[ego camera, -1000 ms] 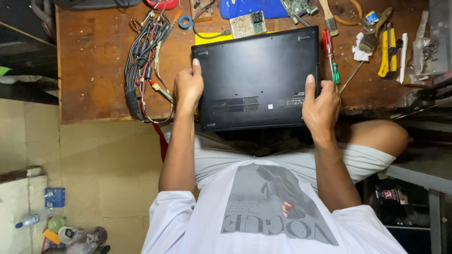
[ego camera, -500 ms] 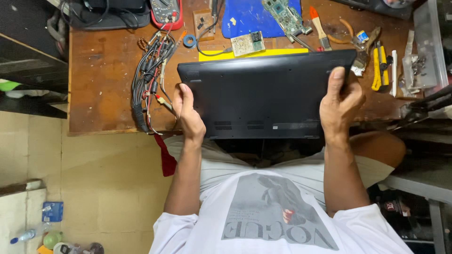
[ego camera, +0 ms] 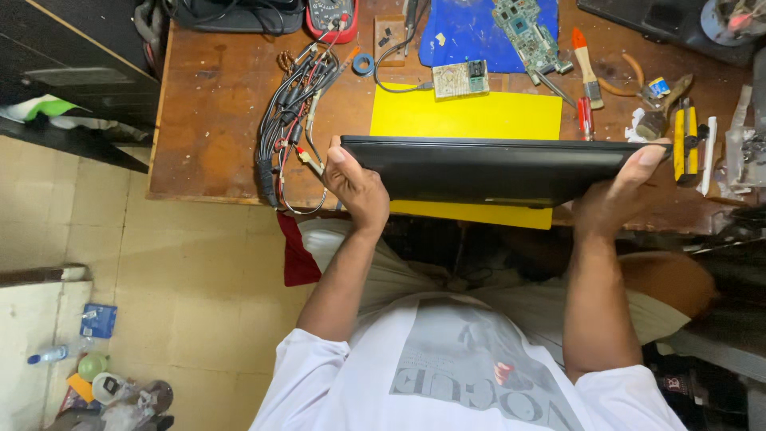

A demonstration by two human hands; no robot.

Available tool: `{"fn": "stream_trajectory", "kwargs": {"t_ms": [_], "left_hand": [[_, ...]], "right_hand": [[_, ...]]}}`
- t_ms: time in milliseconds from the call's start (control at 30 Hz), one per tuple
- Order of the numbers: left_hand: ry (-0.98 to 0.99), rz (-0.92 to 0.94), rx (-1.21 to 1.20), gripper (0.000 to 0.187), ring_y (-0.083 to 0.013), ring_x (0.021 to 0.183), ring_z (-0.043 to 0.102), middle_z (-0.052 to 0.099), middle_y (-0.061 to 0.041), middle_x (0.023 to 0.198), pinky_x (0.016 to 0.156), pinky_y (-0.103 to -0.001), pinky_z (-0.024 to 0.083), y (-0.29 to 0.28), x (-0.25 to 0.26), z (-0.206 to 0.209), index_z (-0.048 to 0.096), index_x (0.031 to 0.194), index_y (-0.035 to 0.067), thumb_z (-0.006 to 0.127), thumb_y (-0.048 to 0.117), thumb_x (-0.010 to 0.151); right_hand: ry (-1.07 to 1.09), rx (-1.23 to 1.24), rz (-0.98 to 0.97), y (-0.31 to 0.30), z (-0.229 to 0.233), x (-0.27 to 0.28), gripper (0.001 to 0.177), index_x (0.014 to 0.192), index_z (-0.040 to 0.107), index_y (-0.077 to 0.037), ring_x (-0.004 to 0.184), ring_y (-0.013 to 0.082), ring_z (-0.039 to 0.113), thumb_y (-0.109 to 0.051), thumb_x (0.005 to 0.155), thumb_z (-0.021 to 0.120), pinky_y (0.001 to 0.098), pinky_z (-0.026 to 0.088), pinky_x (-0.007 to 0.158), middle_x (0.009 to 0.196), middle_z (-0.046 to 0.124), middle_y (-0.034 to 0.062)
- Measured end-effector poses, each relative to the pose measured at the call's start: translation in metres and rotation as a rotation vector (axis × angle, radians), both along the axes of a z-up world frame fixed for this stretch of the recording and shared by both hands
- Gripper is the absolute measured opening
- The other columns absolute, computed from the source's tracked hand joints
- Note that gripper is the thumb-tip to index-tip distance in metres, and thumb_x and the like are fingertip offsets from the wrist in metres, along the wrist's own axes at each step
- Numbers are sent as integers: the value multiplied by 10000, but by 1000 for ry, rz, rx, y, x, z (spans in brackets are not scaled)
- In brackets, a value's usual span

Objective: The person uses a screwdriver to remove screws from the back of a laptop, then opens the back cover to reveal the internal components. They briefly inspect the interior before closing the cover and reinserting the screws.

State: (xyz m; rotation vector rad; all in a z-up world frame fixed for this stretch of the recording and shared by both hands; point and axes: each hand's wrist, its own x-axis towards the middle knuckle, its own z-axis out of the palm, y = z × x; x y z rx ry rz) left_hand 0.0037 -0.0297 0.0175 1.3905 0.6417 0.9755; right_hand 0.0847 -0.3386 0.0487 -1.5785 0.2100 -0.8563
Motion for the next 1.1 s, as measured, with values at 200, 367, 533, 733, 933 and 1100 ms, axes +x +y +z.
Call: {"fn": "stream_trajectory", "kwargs": {"t_ms": [200,367,533,733,933,1100], "left_hand": [[-225,-155,115,634,-155,799,642,641,-21,812,744,-285,525,-5,-12,87,655,824,90,287,460,1184],[-75,-40,284,681,-229,666,680,695,-72,666,704,-351,520,3,-9,127,694,685,44,353,380,1170],[-55,50,249,686,-198,498,557,574,-86,487,645,-362,453,1,-2,131,584,554,9,469,363,1131],[-18,10,222,709,-140,473,410,403,-15,455,603,-334,351,4,-1,127,571,511,7,523,389,1107],[-167,-235,136,791,-185,713,625,634,-63,692,733,-329,472,17,-5,89,646,681,58,252,567,1140],[-93,-565,122,613,-167,924,596,653,-70,1015,795,-333,477,17,-25,6,631,1124,47,388,610,1141]], "right_hand": [[-117,-81,166,0,21,-11,346,878,322,-118,843,174,363,-284,1111,517,420,336,788,865,315,4],[-194,-370,112,-18,49,-10,409,902,623,30,782,274,609,-180,1252,651,449,512,811,773,644,160],[-142,-567,147,-25,56,-8,548,851,631,86,714,275,589,-105,1359,706,454,486,781,725,627,185],[-39,-574,26,-21,57,-7,802,738,397,15,646,195,348,-121,1366,876,420,298,673,630,354,95],[-114,-840,166,-17,85,-26,575,980,693,120,815,320,604,-189,1452,802,466,459,792,890,680,225],[-268,-1422,246,27,118,-32,797,1125,797,-46,1024,332,701,-841,1066,805,446,510,933,1125,811,109]]}}
